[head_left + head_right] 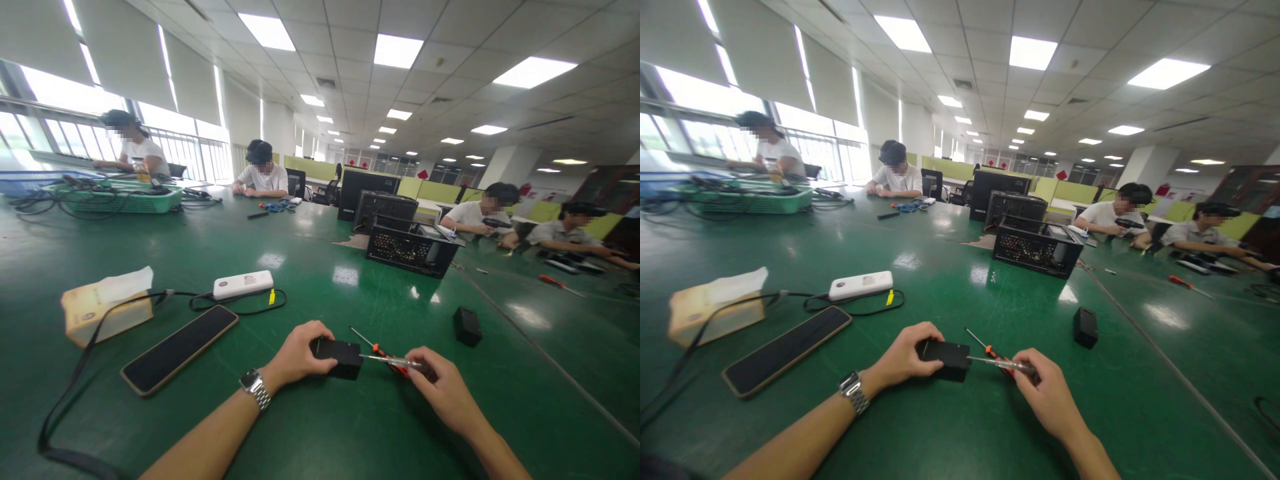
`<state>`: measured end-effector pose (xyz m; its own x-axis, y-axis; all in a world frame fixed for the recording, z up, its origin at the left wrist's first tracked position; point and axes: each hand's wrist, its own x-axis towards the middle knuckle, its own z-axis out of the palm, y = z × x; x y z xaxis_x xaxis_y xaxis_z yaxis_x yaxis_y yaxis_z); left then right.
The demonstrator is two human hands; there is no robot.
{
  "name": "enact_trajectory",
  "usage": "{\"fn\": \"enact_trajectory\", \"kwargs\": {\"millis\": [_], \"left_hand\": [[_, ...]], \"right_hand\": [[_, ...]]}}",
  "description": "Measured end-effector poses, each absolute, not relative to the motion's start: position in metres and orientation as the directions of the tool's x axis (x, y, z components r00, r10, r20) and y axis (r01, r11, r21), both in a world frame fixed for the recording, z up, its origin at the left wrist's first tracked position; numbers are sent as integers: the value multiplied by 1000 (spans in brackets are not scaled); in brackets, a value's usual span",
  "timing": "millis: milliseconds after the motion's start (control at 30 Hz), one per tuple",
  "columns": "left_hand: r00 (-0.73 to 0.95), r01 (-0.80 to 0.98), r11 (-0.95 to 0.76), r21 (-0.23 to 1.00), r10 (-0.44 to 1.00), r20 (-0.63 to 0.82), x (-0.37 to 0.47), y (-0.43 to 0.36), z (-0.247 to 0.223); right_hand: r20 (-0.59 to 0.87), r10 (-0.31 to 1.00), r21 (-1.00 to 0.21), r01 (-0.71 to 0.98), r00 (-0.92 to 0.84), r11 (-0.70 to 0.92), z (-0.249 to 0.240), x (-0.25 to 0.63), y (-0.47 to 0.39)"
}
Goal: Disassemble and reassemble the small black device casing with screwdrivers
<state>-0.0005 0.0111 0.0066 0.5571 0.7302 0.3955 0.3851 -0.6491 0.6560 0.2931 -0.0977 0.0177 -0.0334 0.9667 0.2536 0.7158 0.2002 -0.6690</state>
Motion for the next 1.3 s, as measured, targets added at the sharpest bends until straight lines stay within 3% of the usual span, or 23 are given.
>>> {"fn": "enact_trajectory", "kwargs": {"millis": [633,900,1133,1300], "left_hand": [[606,315,-668,674,688,399,-1,11,4],[631,295,-673,678,670,391,-1,11,4],[644,283,-690,667,652,402,14,-3,5],[665,270,-712,648,625,409,20,-9,5]], "right_hand": [[245,968,-619,762,-45,192,18,296,-97],[342,931,-428,860,-130,277,23,299,-102],[596,792,-226,918,-135,327,26,286,-112],[453,888,-351,902,-72,252,19,281,-108]]}}
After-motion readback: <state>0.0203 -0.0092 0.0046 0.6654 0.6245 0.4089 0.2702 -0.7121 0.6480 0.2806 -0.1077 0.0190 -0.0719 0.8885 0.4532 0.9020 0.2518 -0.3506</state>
